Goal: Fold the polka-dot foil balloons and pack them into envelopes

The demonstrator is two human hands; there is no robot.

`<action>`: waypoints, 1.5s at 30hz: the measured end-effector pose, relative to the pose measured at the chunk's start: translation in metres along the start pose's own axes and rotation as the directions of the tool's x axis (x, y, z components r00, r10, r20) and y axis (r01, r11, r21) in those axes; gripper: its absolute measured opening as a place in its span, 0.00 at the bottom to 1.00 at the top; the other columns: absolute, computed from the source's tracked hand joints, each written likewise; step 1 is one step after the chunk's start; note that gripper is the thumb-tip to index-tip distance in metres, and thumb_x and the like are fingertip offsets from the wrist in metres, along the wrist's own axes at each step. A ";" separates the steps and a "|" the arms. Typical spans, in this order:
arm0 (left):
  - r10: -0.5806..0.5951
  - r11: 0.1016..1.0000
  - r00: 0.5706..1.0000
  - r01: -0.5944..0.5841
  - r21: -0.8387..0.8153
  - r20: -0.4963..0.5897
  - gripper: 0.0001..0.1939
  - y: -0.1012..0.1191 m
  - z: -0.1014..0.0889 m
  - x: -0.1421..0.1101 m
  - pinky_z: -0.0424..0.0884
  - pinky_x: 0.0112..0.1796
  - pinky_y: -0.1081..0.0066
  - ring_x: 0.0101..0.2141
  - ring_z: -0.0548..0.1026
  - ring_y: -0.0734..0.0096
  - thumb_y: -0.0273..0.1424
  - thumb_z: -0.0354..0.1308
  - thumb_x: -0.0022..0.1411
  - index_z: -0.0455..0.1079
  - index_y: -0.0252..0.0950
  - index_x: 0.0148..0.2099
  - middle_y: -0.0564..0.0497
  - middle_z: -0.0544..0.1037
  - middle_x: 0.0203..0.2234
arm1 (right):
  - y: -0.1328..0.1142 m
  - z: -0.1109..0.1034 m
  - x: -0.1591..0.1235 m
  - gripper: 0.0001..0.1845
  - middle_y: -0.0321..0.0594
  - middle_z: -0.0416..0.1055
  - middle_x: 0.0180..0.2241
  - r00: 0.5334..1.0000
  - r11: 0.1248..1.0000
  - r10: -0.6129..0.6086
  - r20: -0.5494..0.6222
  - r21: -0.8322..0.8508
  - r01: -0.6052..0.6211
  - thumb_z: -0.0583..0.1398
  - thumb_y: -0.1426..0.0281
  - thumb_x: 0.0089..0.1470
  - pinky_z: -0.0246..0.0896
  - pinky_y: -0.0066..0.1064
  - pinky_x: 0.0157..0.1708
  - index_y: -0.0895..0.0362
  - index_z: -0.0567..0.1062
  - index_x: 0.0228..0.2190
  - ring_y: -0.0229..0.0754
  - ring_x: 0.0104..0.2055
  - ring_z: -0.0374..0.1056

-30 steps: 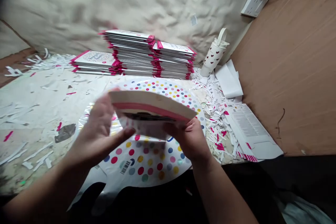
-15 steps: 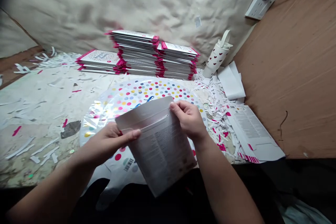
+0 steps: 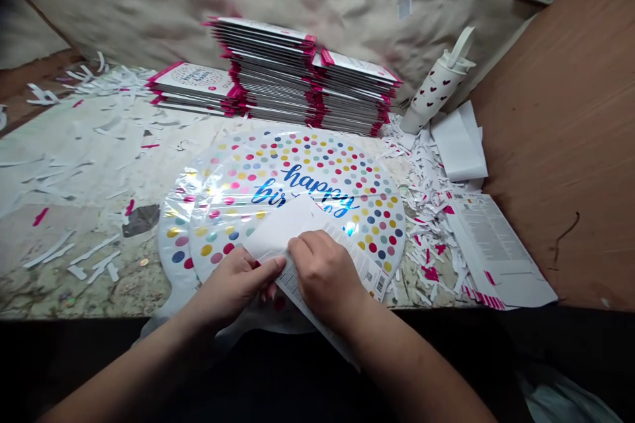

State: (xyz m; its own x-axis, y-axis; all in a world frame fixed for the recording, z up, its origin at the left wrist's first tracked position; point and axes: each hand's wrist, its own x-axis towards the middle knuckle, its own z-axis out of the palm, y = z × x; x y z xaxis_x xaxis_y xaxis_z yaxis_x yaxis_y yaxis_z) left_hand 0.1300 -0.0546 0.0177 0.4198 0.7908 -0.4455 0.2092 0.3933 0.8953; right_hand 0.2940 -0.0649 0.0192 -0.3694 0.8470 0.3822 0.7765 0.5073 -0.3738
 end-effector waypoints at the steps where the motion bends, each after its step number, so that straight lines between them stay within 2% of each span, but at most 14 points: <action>1: 0.003 1.000 1.000 -0.003 0.000 0.005 0.23 -0.001 0.000 0.001 0.59 0.20 0.78 0.14 0.65 0.79 0.38 0.54 0.56 0.68 0.30 0.14 0.49 0.70 0.10 | 0.003 -0.001 0.001 0.11 0.46 0.72 0.31 1.000 1.000 0.021 -0.012 0.008 -0.021 0.51 0.77 0.56 0.63 0.35 0.38 0.61 0.73 0.30 0.44 0.36 0.67; 6: -0.003 0.999 1.000 0.005 -0.052 0.022 0.22 -0.004 0.002 0.004 0.60 0.20 0.78 0.15 0.66 0.77 0.38 0.54 0.57 0.70 0.30 0.16 0.48 0.72 0.11 | 0.006 -0.003 0.004 0.08 0.40 0.73 0.34 0.991 0.961 0.131 0.011 0.243 -0.129 0.53 0.74 0.57 0.64 0.29 0.40 0.57 0.72 0.36 0.39 0.37 0.68; 11: -0.018 1.000 0.999 0.018 -0.012 0.041 0.22 0.000 0.000 0.002 0.61 0.21 0.77 0.15 0.67 0.76 0.38 0.54 0.57 0.70 0.30 0.17 0.48 0.73 0.12 | 0.020 -0.008 0.001 0.10 0.45 0.71 0.33 0.994 0.998 0.044 -0.105 -0.034 -0.047 0.51 0.77 0.55 0.63 0.35 0.41 0.59 0.72 0.33 0.44 0.39 0.66; 17: 0.035 0.999 0.977 -0.040 -0.020 -0.212 0.22 -0.009 -0.018 0.007 0.62 0.22 0.76 0.16 0.67 0.76 0.40 0.57 0.55 0.70 0.31 0.16 0.49 0.72 0.12 | 0.064 -0.069 -0.017 0.20 0.56 0.67 0.46 0.809 0.704 0.433 -0.397 -0.411 -0.579 0.52 0.72 0.54 0.60 0.52 0.45 0.64 0.67 0.48 0.57 0.50 0.61; 21: 0.115 0.992 0.980 -0.121 -0.024 -0.161 0.22 -0.004 -0.006 0.003 0.67 0.26 0.74 0.20 0.70 0.73 0.42 0.54 0.58 0.71 0.31 0.21 0.47 0.74 0.17 | 0.022 -0.048 -0.020 0.37 0.53 0.56 0.58 0.986 0.962 0.140 0.087 -0.248 -0.115 0.57 0.66 0.51 0.57 0.47 0.53 0.63 0.52 0.59 0.54 0.59 0.52; 23: 0.235 0.970 0.964 -0.226 0.085 -0.125 0.16 0.002 -0.005 -0.002 0.70 0.29 0.71 0.25 0.73 0.69 0.41 0.56 0.57 0.73 0.31 0.33 0.47 0.77 0.24 | 0.004 -0.025 -0.014 0.30 0.55 0.60 0.55 0.999 0.981 0.023 0.023 -0.193 -0.018 0.52 0.73 0.52 0.58 0.46 0.51 0.65 0.56 0.58 0.52 0.57 0.56; 25: 0.483 0.867 0.826 -0.404 0.291 -0.292 0.24 0.007 -0.016 -0.006 0.72 0.34 0.67 0.34 0.75 0.64 0.38 0.62 0.52 0.65 0.37 0.50 0.46 0.76 0.38 | 0.001 -0.012 -0.006 0.26 0.53 0.68 0.47 0.988 0.992 -0.063 -0.141 -0.113 0.048 0.49 0.78 0.52 0.62 0.42 0.48 0.64 0.63 0.54 0.48 0.51 0.62; 26: 0.637 0.761 0.676 -0.474 0.443 -0.370 0.33 0.009 -0.026 -0.007 0.72 0.39 0.63 0.40 0.73 0.60 0.36 0.65 0.49 0.58 0.40 0.56 0.44 0.71 0.47 | 0.005 -0.010 -0.003 0.24 0.49 0.70 0.43 0.972 0.993 -0.112 -0.208 -0.055 0.103 0.50 0.79 0.53 0.63 0.40 0.46 0.61 0.66 0.52 0.46 0.48 0.64; 28: 0.877 0.453 0.399 -0.499 0.739 -0.268 0.39 0.012 -0.048 -0.008 0.65 0.49 0.55 0.53 0.64 0.53 0.31 0.65 0.48 0.52 0.47 0.60 0.46 0.59 0.58 | 0.017 -0.011 0.001 0.21 0.43 0.72 0.39 0.945 0.976 -0.197 -0.260 0.038 0.214 0.52 0.77 0.54 0.62 0.40 0.46 0.55 0.70 0.49 0.43 0.45 0.65; 29: 0.928 0.287 0.355 -0.500 0.817 -0.109 0.35 0.011 -0.058 -0.009 0.60 0.53 0.53 0.55 0.61 0.53 0.28 0.63 0.51 0.54 0.49 0.59 0.48 0.58 0.59 | 0.022 -0.011 0.001 0.20 0.42 0.72 0.40 0.941 0.968 -0.226 -0.253 0.053 0.247 0.53 0.76 0.54 0.62 0.41 0.47 0.54 0.71 0.48 0.43 0.45 0.65; 31: 0.883 0.046 0.415 -0.545 0.837 0.222 0.24 0.004 -0.071 -0.011 0.58 0.55 0.54 0.55 0.63 0.56 0.24 0.56 0.57 0.62 0.48 0.55 0.50 0.67 0.54 | 0.029 -0.008 -0.003 0.19 0.43 0.72 0.42 0.945 0.963 -0.261 -0.196 0.019 0.270 0.53 0.76 0.54 0.59 0.44 0.50 0.55 0.70 0.48 0.44 0.47 0.65; 34: 0.770 -0.084 0.464 -0.607 0.790 0.438 0.17 -0.020 -0.070 -0.014 0.64 0.51 0.58 0.48 0.71 0.59 0.22 0.50 0.61 0.68 0.40 0.50 0.46 0.76 0.44 | 0.029 0.006 -0.019 0.17 0.47 0.73 0.43 0.926 0.928 -0.368 -0.084 -0.085 0.361 0.52 0.78 0.55 0.59 0.44 0.51 0.61 0.72 0.45 0.45 0.48 0.66; 40: 0.619 -0.064 0.612 -0.585 0.809 0.492 0.14 -0.056 -0.051 -0.011 0.67 0.48 0.53 0.51 0.66 0.50 0.24 0.50 0.61 0.69 0.32 0.48 0.36 0.70 0.50 | 0.015 0.020 -0.045 0.19 0.56 0.67 0.49 0.948 0.930 -0.290 0.132 -0.195 0.312 0.52 0.75 0.54 0.63 0.48 0.48 0.67 0.69 0.47 0.56 0.54 0.61; 45: 0.570 -0.094 0.642 -0.569 0.817 0.513 0.12 -0.050 -0.050 -0.006 0.62 0.49 0.48 0.50 0.66 0.51 0.26 0.48 0.63 0.69 0.35 0.47 0.39 0.71 0.48 | 0.007 0.022 -0.046 0.16 0.54 0.71 0.43 0.954 0.926 -0.259 0.148 -0.242 0.289 0.52 0.79 0.54 0.64 0.45 0.45 0.67 0.71 0.44 0.53 0.49 0.64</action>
State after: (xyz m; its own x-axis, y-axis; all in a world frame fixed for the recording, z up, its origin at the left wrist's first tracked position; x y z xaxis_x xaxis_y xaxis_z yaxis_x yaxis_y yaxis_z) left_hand 0.0726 -0.0552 -0.0242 0.8415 0.4915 0.2244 0.4629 -0.8700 0.1695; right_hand 0.3053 -0.0973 -0.0196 -0.6293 0.7005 0.3366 0.7361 0.6762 -0.0311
